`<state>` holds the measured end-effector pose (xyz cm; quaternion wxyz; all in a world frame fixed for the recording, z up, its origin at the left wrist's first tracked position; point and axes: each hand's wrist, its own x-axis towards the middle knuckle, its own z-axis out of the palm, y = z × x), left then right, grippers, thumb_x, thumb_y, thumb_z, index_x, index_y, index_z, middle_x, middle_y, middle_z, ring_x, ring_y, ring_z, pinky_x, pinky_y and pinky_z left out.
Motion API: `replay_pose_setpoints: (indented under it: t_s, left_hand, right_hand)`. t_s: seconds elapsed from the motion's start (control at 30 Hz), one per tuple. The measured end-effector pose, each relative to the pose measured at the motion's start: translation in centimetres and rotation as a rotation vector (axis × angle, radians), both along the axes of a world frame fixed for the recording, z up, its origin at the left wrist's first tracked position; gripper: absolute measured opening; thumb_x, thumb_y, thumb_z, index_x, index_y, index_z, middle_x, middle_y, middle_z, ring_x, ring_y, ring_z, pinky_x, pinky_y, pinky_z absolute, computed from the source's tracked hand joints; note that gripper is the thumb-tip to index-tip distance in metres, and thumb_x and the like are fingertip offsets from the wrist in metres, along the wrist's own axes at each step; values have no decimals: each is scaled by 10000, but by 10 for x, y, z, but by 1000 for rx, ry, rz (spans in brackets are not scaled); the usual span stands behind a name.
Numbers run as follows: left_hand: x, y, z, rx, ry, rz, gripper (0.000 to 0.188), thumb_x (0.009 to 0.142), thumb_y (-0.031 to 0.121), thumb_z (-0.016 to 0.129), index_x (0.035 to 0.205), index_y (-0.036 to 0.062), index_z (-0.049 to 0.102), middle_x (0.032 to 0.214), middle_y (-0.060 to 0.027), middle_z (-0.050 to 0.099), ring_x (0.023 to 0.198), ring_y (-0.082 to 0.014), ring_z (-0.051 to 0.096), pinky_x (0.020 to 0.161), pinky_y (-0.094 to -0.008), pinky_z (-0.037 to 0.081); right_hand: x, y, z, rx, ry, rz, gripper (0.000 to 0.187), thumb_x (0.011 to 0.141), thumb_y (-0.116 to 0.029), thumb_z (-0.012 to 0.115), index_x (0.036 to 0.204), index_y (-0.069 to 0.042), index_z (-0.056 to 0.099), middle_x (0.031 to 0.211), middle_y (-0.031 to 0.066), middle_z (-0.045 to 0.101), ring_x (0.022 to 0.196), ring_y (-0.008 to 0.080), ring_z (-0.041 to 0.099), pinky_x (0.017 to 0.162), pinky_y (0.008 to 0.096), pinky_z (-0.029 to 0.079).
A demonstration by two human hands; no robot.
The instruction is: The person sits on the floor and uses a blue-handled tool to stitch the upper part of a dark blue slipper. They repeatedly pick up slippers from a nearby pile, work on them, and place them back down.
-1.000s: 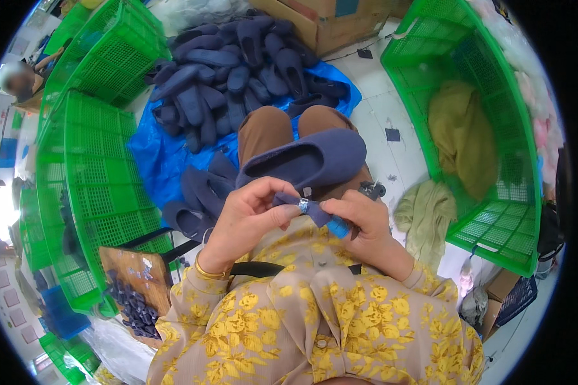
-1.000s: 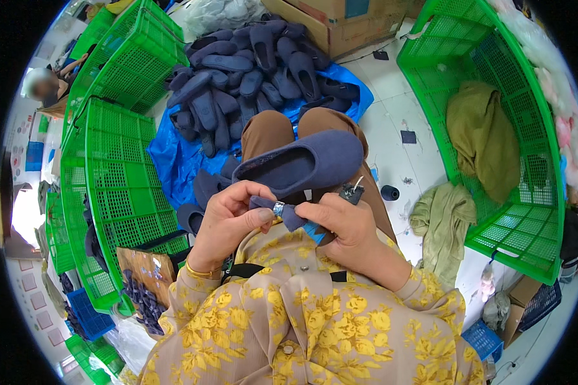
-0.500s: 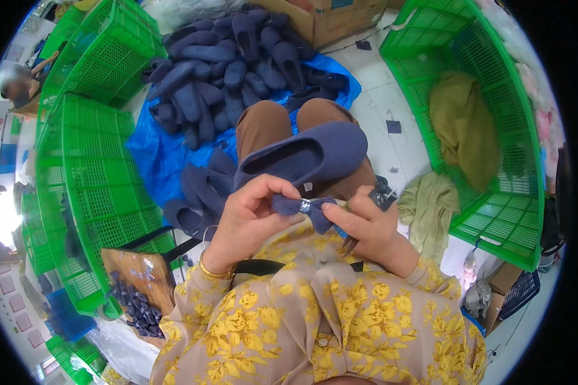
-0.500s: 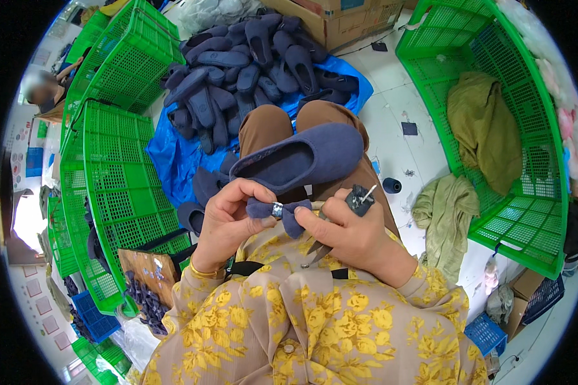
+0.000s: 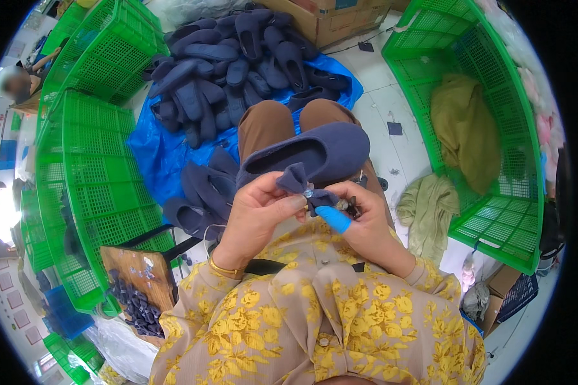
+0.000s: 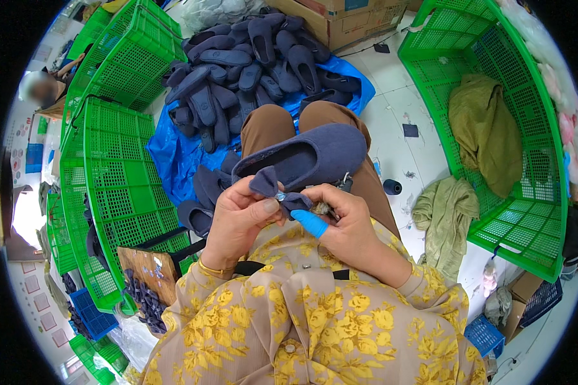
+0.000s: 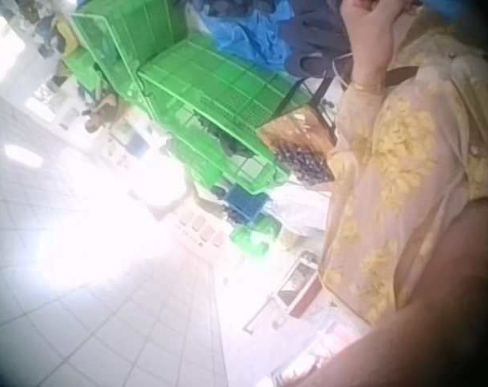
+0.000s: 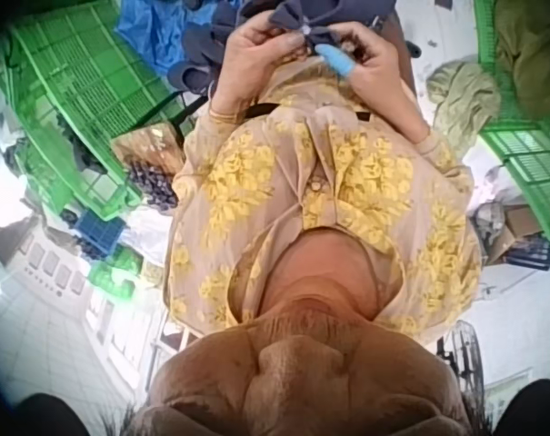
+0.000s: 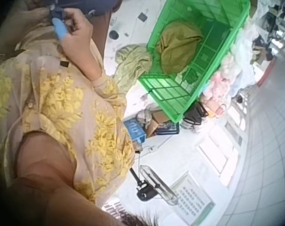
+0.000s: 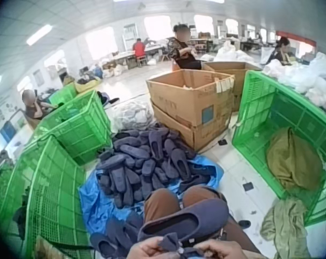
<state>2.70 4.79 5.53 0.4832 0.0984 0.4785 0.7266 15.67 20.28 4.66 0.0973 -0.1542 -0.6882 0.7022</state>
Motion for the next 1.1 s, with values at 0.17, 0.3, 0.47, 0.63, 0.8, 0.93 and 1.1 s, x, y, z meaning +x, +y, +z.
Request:
replay_pose_setpoints:
  t_s: [0.17,0.3,0.47,0.63,0.8,0.93,1.1]
  left_hand:
    - [-4,-4,1,15,-111,21,297,989,241,579,1157,-4,575,912,-71,633,769,-161,612,708,-316,520]
    - [-4,-5,0,-6,-105,-22,295,1001,278,559,1109,5,587,892,-65,627,746,-140,607,696,-311,519]
    - [-5,-1,6,-102,-37,-48,181,935,106,639,1083,3,618,926,-58,642,745,-116,609,693,-246,513]
    - [-7,-5,8,-151,101,-98,193,883,25,682,1062,-3,615,983,-49,635,806,-92,629,700,-214,513]
    - [-9,-9,13,-186,245,-211,185,893,17,666,1050,-12,571,920,-47,650,826,-100,656,731,-221,535]
    - [-3,-3,16,-149,97,-245,133,961,87,606,1032,-5,541,850,-61,665,771,-109,664,696,-234,542]
    - [3,-2,8,-84,-5,-265,182,1018,182,530,1036,1,520,843,-88,667,732,-122,658,665,-247,539]
  right_hand:
    - [2,1,2,-187,-35,-26,158,888,-74,688,1030,-26,640,923,-31,657,741,12,516,609,191,402]
    - [2,4,8,-173,-79,13,147,891,-74,685,1022,-25,639,930,-28,654,775,20,529,630,200,420]
    - [0,4,11,76,-122,57,172,856,-74,709,1010,-32,646,887,-8,646,712,32,525,606,205,412]
    - [6,13,11,205,-12,129,333,805,-111,757,1100,-44,619,938,20,645,673,70,528,590,227,413]
    - [4,20,26,213,-2,164,397,796,-152,777,1137,-55,596,1005,55,637,749,136,582,643,284,469]
    - [1,14,22,288,1,218,350,806,-133,764,1111,-66,607,962,77,649,792,187,640,678,293,497]
    - [0,10,12,265,86,153,292,811,-125,761,1054,-57,612,883,60,640,737,156,629,657,274,491]
